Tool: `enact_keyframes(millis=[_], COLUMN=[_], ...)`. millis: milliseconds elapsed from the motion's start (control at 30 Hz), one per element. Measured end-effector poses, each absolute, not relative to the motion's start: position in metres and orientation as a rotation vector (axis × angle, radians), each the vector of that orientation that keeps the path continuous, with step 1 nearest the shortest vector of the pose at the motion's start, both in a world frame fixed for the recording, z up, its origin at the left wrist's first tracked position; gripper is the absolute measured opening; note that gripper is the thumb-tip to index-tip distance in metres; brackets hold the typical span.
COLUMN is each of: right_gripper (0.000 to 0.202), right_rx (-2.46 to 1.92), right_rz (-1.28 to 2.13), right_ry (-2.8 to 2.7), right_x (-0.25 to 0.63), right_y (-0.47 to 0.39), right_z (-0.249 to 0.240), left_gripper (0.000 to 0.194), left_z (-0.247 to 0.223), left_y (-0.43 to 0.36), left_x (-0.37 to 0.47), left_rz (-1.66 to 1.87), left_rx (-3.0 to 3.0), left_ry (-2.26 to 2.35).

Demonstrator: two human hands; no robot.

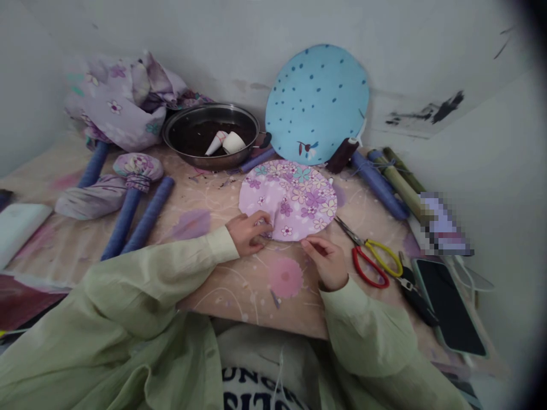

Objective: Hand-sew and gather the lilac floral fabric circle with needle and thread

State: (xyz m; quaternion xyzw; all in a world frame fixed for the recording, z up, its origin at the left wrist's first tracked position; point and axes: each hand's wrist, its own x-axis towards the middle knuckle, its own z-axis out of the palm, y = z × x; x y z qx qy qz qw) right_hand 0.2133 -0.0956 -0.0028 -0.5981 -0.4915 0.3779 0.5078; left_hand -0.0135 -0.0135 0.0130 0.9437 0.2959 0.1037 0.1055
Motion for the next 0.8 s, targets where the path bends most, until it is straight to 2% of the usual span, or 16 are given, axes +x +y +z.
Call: enact_keyframes(millis=[367, 800], right_gripper=[0.03, 0.032], right_rx=[-1.413, -1.429], right_rz=[0.961, 0.942], right_ry=[-1.17, -1.172], right_x=[0.216, 0.217], right_y=[-0.098, -0.098], right_z=[-0.003, 0.0], left_gripper=[0.024, 0.021], left_z=[0.015, 0.015], left_y=[-0.003, -0.004], left_x=[-0.02, 0.005], left_rz=[0.555, 0.385], left_rx=[2.622, 2.502], left_ry=[0.773, 1.007])
